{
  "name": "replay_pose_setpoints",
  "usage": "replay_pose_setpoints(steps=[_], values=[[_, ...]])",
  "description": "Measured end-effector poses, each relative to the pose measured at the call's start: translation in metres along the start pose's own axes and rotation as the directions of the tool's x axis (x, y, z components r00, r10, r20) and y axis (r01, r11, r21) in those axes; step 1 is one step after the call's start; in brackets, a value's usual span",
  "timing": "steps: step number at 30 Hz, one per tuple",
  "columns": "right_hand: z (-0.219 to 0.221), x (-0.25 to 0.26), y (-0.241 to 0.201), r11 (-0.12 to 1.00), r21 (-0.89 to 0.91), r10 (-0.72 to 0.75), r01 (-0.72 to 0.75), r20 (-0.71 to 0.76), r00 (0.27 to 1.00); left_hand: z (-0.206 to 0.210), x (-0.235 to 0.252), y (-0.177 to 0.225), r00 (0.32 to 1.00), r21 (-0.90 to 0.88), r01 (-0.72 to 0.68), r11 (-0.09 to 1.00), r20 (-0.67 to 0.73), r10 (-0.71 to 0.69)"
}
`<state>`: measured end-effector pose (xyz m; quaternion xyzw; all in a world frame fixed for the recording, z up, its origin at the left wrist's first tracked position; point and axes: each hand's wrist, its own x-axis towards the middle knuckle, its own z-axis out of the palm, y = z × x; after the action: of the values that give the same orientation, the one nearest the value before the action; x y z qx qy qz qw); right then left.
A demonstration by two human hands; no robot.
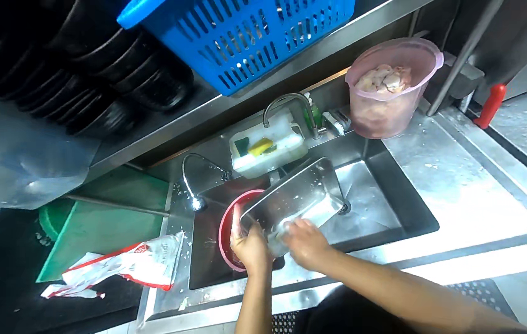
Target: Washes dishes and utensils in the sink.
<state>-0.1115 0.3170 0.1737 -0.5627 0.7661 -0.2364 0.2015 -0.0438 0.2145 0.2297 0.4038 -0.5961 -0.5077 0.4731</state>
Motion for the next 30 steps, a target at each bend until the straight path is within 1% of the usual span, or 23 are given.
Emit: replay_pose_setpoints(steps=[2, 4, 5, 8, 11, 13, 15, 18, 21, 23, 24, 25, 26, 28, 29, 30], values=[[0.012, -0.004, -0.009, 0.998, -0.034, -0.056, 0.052, -0.128, 0.990, 0.007, 0.001, 0.003, 0.999, -0.008, 0.027, 1.000, 0.027, -0.027], [0.014, -0.005, 0.006, 0.992, -0.099, -0.099, 0.078, -0.221, 0.970, 0.013, 0.004, 0.004, 0.999, -0.011, 0.036, 0.999, 0.025, -0.036], [0.011, -0.006, 0.017, 0.988, -0.130, -0.111, 0.081, -0.242, 0.964, 0.016, 0.003, 0.004, 0.998, -0.014, 0.055, 0.998, 0.021, -0.054], [-0.006, -0.006, 0.045, 0.969, -0.248, -0.063, -0.004, -0.261, 0.963, 0.024, 0.005, 0.002, 0.995, -0.001, 0.099, 0.995, -0.004, -0.099], [-0.017, -0.003, 0.079, 0.947, -0.302, -0.012, -0.107, -0.367, 0.930, 0.028, 0.013, 0.007, 0.995, 0.055, 0.100, 0.993, 0.007, -0.100], [-0.023, -0.003, 0.104, 0.933, -0.345, -0.047, -0.102, -0.398, 0.916, 0.027, 0.020, 0.011, 0.989, 0.121, 0.135, 0.983, 0.042, -0.141], [-0.023, -0.005, 0.119, 0.920, -0.389, -0.108, -0.048, -0.370, 0.923, 0.026, 0.024, 0.017, 0.968, 0.166, 0.205, 0.965, 0.110, -0.225], [-0.018, -0.012, 0.128, 0.908, -0.419, -0.129, -0.013, -0.309, 0.942, 0.024, 0.029, 0.028, 0.925, 0.194, 0.279, 0.940, 0.208, -0.318], [-0.017, -0.020, 0.131, 0.906, -0.424, -0.122, -0.014, -0.293, 0.948, 0.016, 0.038, 0.041, 0.903, 0.254, 0.262, 0.931, 0.276, -0.330], [-0.016, -0.020, 0.126, 0.895, -0.447, -0.131, -0.014, -0.291, 0.948, 0.013, 0.043, 0.051, 0.897, 0.295, 0.241, 0.925, 0.295, -0.328], [-0.015, -0.020, 0.122, 0.892, -0.451, -0.121, -0.023, -0.288, 0.950, 0.012, 0.044, 0.056, 0.892, 0.311, 0.246, 0.918, 0.297, -0.340], [-0.014, -0.021, 0.117, 0.899, -0.435, -0.080, -0.042, -0.258, 0.963, 0.011, 0.045, 0.059, 0.884, 0.315, 0.261, 0.913, 0.303, -0.357], [-0.017, -0.022, 0.110, 0.917, -0.392, -0.016, -0.065, -0.200, 0.980, 0.010, 0.047, 0.061, 0.874, 0.293, 0.275, 0.916, 0.322, -0.365], [-0.022, -0.025, 0.099, 0.951, -0.291, 0.078, -0.106, -0.108, 0.991, 0.005, 0.050, 0.063, 0.849, 0.156, 0.291, 0.944, 0.412, -0.330], [-0.022, -0.027, 0.096, 0.964, -0.237, 0.097, -0.118, -0.098, 0.990, 0.001, 0.048, 0.063, 0.836, 0.053, 0.284, 0.957, 0.476, -0.274], [-0.020, -0.029, 0.091, 0.973, -0.190, 0.111, -0.129, -0.104, 0.988, -0.005, 0.041, 0.059, 0.825, -0.058, 0.254, 0.966, 0.534, -0.185]])
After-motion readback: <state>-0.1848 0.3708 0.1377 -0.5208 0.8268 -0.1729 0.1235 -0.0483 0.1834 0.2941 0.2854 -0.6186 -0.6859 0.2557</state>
